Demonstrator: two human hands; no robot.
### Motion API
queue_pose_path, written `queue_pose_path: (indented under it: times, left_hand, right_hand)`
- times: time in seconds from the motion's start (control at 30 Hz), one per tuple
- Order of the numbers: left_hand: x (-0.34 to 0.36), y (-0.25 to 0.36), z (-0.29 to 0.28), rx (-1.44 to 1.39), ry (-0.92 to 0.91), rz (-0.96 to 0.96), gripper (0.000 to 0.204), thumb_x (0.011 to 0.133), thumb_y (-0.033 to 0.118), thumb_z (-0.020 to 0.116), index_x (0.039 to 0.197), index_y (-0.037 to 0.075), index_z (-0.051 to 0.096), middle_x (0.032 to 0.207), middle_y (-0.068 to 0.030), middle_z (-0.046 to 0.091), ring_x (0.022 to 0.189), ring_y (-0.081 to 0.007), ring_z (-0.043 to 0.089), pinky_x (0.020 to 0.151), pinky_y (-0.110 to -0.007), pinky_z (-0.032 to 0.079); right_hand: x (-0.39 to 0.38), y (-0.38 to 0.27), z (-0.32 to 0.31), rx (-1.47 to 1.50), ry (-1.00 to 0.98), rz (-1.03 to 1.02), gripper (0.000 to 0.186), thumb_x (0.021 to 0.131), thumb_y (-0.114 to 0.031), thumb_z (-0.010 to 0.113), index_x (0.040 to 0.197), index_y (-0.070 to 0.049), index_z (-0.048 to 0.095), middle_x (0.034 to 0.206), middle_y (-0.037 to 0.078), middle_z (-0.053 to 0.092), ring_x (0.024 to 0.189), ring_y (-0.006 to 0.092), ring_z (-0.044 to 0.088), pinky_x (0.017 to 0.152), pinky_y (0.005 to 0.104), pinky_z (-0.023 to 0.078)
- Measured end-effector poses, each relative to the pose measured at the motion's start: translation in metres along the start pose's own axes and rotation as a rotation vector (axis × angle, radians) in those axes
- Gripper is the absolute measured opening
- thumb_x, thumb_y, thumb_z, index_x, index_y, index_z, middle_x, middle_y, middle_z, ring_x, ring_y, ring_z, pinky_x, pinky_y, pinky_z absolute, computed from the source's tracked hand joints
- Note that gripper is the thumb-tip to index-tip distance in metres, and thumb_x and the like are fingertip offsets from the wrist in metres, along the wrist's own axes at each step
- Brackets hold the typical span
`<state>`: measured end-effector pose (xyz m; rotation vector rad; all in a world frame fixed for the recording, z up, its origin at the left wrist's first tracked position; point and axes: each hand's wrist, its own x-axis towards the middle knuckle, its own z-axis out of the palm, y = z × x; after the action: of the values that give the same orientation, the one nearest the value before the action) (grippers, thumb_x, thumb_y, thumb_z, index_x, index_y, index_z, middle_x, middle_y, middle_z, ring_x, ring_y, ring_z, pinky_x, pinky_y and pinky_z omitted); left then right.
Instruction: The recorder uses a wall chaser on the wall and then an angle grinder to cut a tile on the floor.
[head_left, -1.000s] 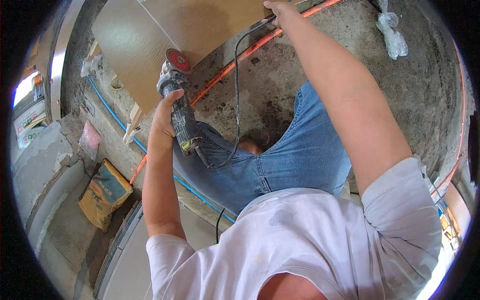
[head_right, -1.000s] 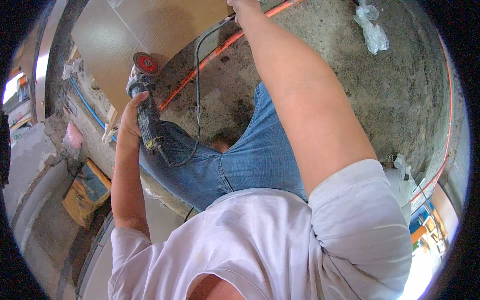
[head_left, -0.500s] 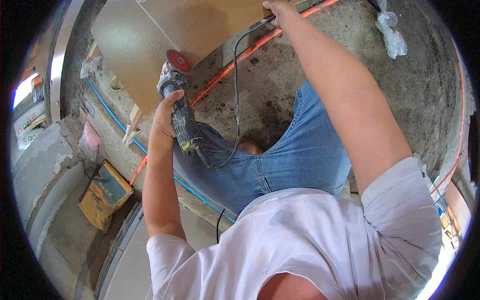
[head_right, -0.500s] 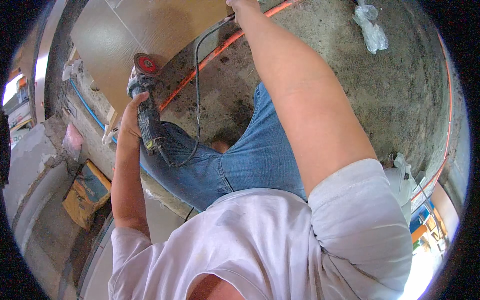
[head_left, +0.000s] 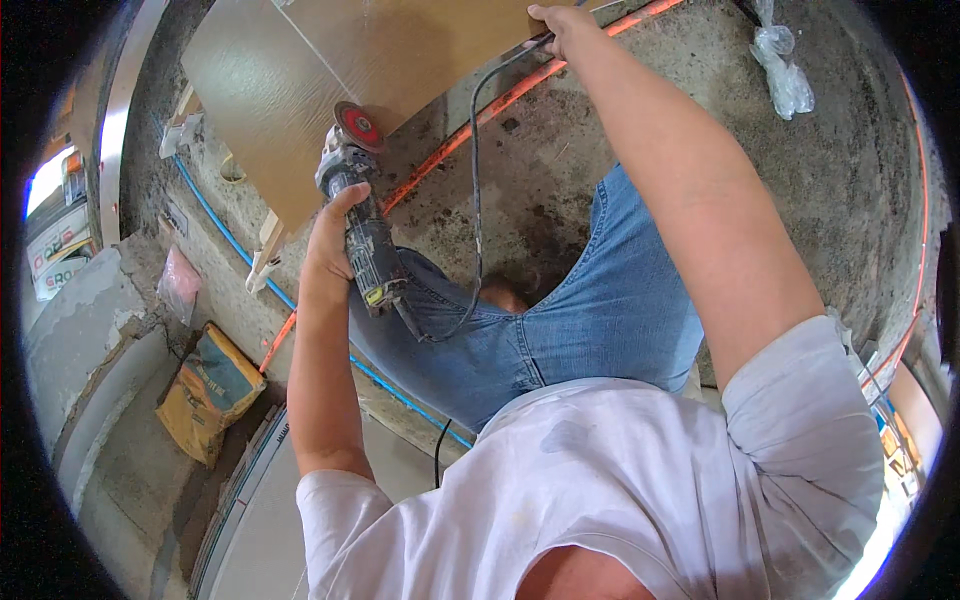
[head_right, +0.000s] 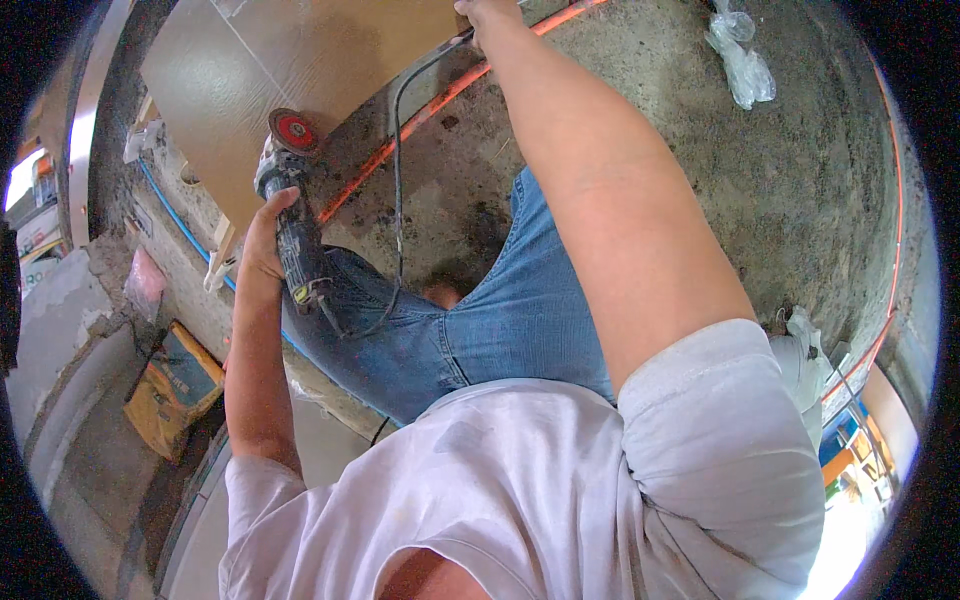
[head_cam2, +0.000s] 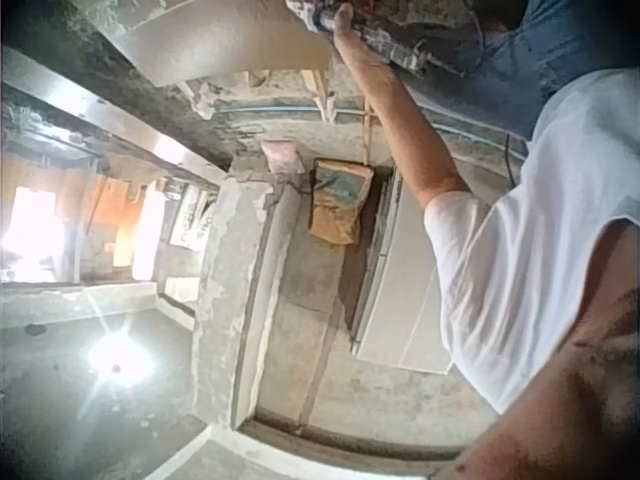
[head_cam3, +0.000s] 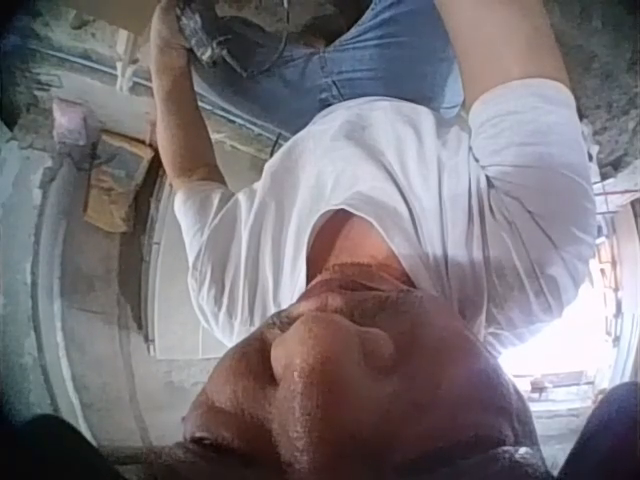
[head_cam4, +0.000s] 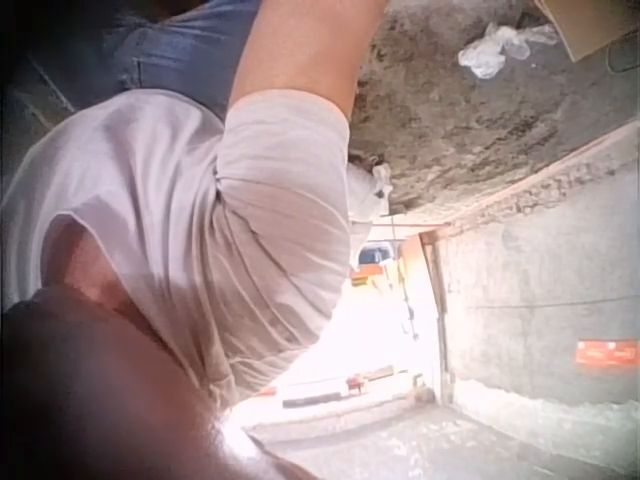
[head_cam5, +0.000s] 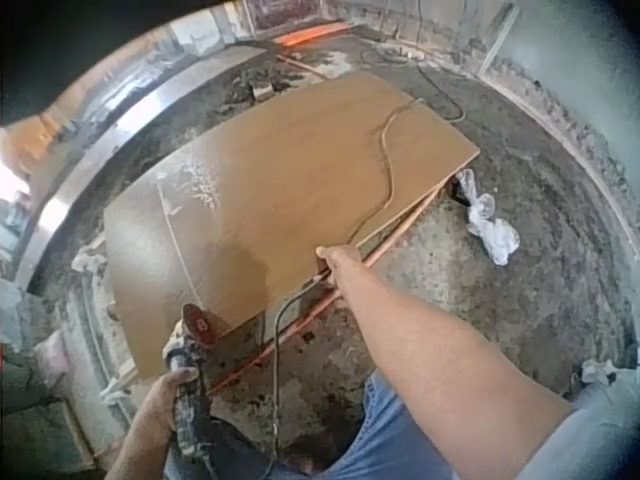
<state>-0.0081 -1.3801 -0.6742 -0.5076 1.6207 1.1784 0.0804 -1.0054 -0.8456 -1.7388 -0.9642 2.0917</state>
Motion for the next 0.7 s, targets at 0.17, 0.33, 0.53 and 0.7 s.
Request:
queue_pose_path:
  times: [0.17, 0.33, 0.53, 0.7]
  left_hand:
    - [-0.034, 0.010, -0.011, -0.052, 0.002, 0.142, 0.026, 0.076, 0.025, 0.064, 0.088, 0.003, 0.056, 0.070, -0.0080, 0.059, 0.054, -0.0200, 0.058, 0.050, -0.032, 0.051]
    - [-0.062, 0.025, -0.042, -0.353, -0.012, 0.467, 0.036, 0.080, 0.032, 0.062, 0.101, 0.004, 0.056, 0.078, -0.0093, 0.062, 0.059, -0.0208, 0.060, 0.054, -0.032, 0.052]
    - [-0.114, 0.048, -0.073, -0.580, -0.129, 0.693, 0.045, 0.080, 0.036, 0.060, 0.108, 0.002, 0.052, 0.087, -0.0105, 0.059, 0.070, -0.0219, 0.060, 0.061, -0.033, 0.053]
    - [-0.126, 0.062, -0.093, -0.764, -0.276, 0.729, 0.046, 0.083, 0.037, 0.060, 0.110, 0.001, 0.049, 0.093, -0.0112, 0.058, 0.074, -0.0214, 0.059, 0.068, -0.034, 0.053]
  right_hand:
    - [0.000, 0.001, 0.002, -0.087, -0.131, -0.032, 0.028, 0.082, -0.017, 0.070, 0.100, -0.002, 0.055, 0.083, 0.013, 0.062, 0.062, 0.0290, 0.062, 0.041, 0.0401, 0.048]
    - [-0.010, 0.004, -0.007, -0.113, -0.100, -0.005, 0.028, 0.085, -0.022, 0.067, 0.108, -0.011, 0.055, 0.092, 0.009, 0.063, 0.068, 0.0281, 0.061, 0.045, 0.0391, 0.052]
    - [-0.018, -0.001, -0.017, -0.141, -0.192, 0.052, 0.033, 0.084, -0.027, 0.069, 0.108, -0.008, 0.056, 0.095, 0.011, 0.063, 0.069, 0.0261, 0.061, 0.058, 0.0399, 0.056]
    - [-0.019, -0.006, -0.018, -0.183, -0.063, 0.086, 0.030, 0.084, -0.026, 0.068, 0.107, -0.009, 0.057, 0.096, 0.010, 0.063, 0.069, 0.0252, 0.061, 0.058, 0.0386, 0.055]
